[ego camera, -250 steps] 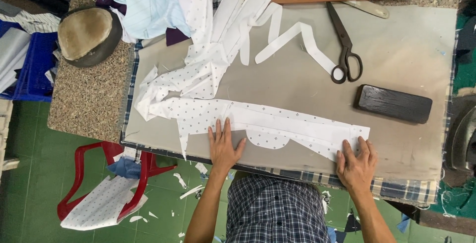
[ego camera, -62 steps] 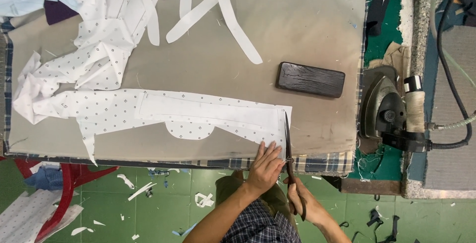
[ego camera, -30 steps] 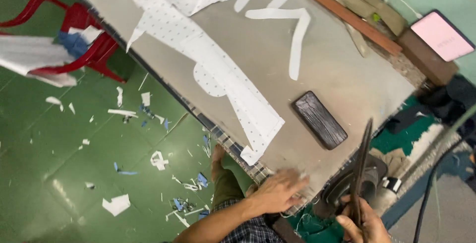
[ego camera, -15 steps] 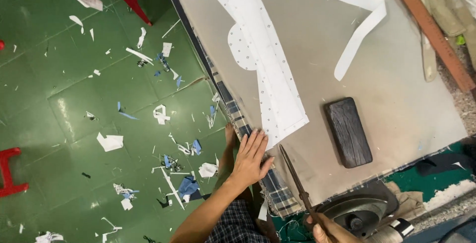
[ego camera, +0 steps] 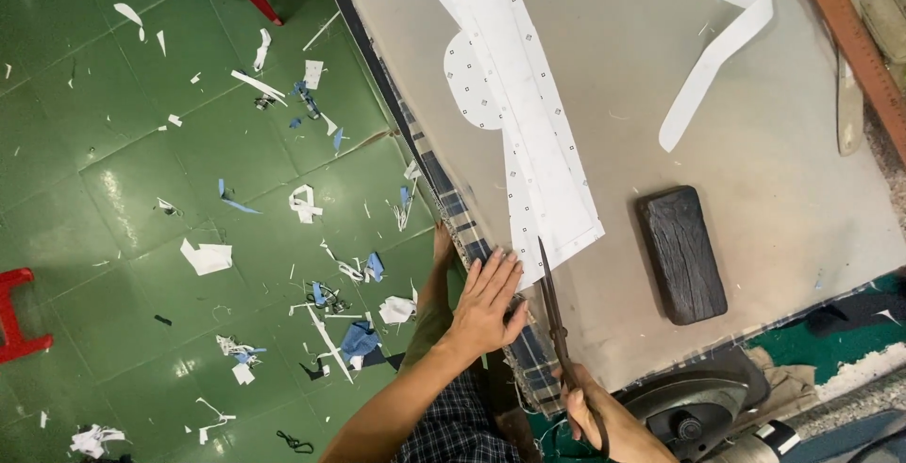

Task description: The person irons a long strip of white patterned fabric on a work table, then uses shears to cut the strip into smaller pieces. The person continues to iron the cut pieces individually.

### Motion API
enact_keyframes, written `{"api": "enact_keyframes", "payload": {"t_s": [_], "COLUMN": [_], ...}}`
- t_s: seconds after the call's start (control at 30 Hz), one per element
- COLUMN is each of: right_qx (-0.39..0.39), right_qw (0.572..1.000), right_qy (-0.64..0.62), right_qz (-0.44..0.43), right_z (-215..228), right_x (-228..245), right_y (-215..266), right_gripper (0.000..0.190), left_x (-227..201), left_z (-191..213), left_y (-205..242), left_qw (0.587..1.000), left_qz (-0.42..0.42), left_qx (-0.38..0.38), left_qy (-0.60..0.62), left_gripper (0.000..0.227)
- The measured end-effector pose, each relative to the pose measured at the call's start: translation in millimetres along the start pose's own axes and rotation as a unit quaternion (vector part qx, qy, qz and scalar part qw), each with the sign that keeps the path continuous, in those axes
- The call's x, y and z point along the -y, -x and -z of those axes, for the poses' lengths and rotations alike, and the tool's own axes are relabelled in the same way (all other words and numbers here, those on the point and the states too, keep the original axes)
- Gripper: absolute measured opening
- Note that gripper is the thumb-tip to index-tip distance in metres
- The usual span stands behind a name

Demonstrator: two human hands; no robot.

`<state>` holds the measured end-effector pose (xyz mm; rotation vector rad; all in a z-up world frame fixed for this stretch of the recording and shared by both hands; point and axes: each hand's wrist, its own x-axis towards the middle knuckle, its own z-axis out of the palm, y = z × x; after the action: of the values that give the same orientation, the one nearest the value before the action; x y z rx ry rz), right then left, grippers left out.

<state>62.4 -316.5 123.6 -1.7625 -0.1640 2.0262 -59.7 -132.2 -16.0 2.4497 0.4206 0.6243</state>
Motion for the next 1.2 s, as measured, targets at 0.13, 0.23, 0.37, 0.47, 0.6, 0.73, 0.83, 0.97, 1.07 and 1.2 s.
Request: {"api": "enact_keyframes", "payload": {"t_s": [0.13,0.23,0.37,0.47,0.6,0.73,0.83,0.97,1.07,1.2], "right_qx": [-0.019,-0.011,-0.008,-0.024,-0.018,0.003,0.026,0.034,0.019,-0.002], "right_qw": [0.997,1.0,0.999,0.999,0.999,0.999,0.997,0.996,0.997,0.996], "right_qy": [0.046,-0.004,-0.012,0.035,-0.041,-0.017,0.069,0.039,0.03,0.055], "right_qz": [-0.055,0.007,0.039,-0.027,-0.012,-0.049,-0.038,0.074,0.065,0.072], "right_z": [2,8,8,10,14,22,34,43,44,43], "right_x": [18,-30,-26,-4,-5,12,-2,1,19,32], "right_y": [-2,-36,-37,-24,-20,-11,-29,-55,-59,-57], "right_gripper": [0.092,0.084,0.074,0.082,0.064,0.08,0.095,0.086,0.085,0.085], "left_x": [2,2,2,2,3,5,5,5,6,5], "left_z": [-1,0,-1,0,-1,-2,-1,0,-2,3], "left_y": [-1,-2,-3,-3,-1,0,1,2,3,-2], "left_qw": [1.0,1.0,1.0,1.0,1.0,1.0,1.0,0.999,0.998,0.999], "left_qz": [0.002,0.001,0.003,0.01,0.008,0.008,0.006,0.012,0.016,0.011], "left_qx": [0.004,0.005,0.002,0.015,0.02,0.02,0.02,0.052,0.062,0.045], "left_qy": [-0.002,-0.004,-0.009,-0.008,-0.01,0.0,0.003,0.007,0.009,0.013], "left_gripper": [0.059,0.058,0.058,0.057,0.057,0.057,0.057,0.059,0.061,0.058]}}
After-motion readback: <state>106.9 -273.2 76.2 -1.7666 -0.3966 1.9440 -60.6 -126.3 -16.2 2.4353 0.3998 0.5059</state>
